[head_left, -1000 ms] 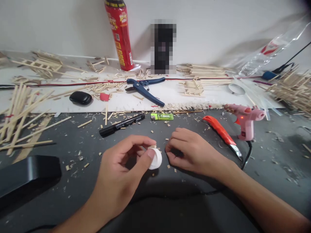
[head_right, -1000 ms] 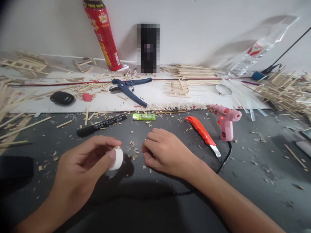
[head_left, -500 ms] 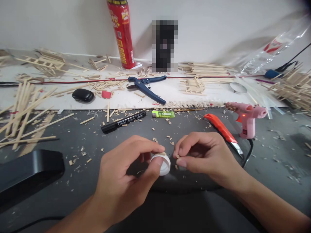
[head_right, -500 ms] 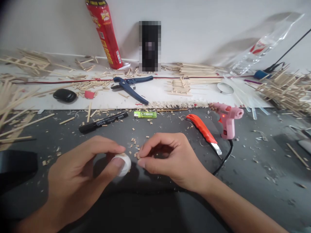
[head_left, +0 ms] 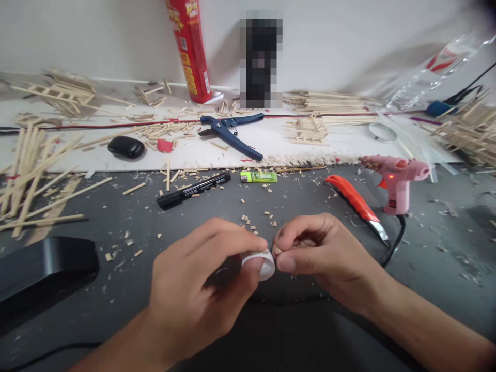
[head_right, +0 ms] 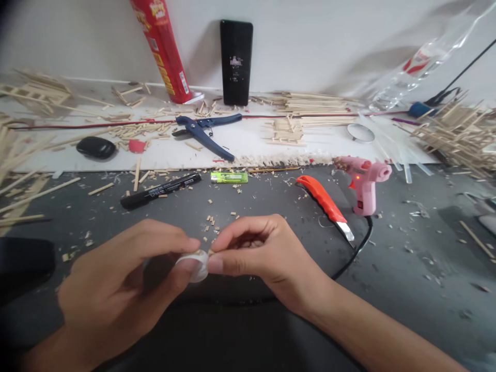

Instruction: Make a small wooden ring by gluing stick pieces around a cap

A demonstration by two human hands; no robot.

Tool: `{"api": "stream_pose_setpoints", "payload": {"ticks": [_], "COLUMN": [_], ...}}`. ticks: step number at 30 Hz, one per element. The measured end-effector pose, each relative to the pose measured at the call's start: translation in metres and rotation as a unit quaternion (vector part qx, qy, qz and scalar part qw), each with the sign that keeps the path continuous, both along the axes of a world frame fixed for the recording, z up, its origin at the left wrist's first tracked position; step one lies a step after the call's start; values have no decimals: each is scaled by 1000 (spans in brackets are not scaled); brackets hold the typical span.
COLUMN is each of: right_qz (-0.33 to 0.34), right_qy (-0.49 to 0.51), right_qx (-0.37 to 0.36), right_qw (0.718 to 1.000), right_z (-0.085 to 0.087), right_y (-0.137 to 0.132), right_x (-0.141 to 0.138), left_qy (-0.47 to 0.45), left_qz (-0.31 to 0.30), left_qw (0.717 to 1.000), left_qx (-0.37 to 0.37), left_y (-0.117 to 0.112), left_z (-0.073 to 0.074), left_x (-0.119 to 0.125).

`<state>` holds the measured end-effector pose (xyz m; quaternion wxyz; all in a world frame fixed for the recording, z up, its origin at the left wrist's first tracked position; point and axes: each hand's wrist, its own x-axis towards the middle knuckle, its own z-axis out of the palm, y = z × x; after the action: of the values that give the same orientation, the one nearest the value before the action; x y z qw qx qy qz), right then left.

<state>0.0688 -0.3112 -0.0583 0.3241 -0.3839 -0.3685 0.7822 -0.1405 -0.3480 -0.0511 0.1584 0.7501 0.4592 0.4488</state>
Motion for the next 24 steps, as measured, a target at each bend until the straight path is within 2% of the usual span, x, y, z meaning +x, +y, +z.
{"api": "stream_pose_setpoints", "payload": {"ticks": [10,24], "right_qz": [17,43], "right_qy": [-9,6], "right_qx": [-59,-131], "right_qw": [998,990], "right_z": [2,3], "right_y": [1,5], "right_x": [-2,-1], "left_qy": [37,69], "left_qz": [-4,-28], "left_qw": [999,997], "left_qx": [37,3], "left_y": [0,3], "left_z": [-2,3], "left_x": [-3,-2]}}
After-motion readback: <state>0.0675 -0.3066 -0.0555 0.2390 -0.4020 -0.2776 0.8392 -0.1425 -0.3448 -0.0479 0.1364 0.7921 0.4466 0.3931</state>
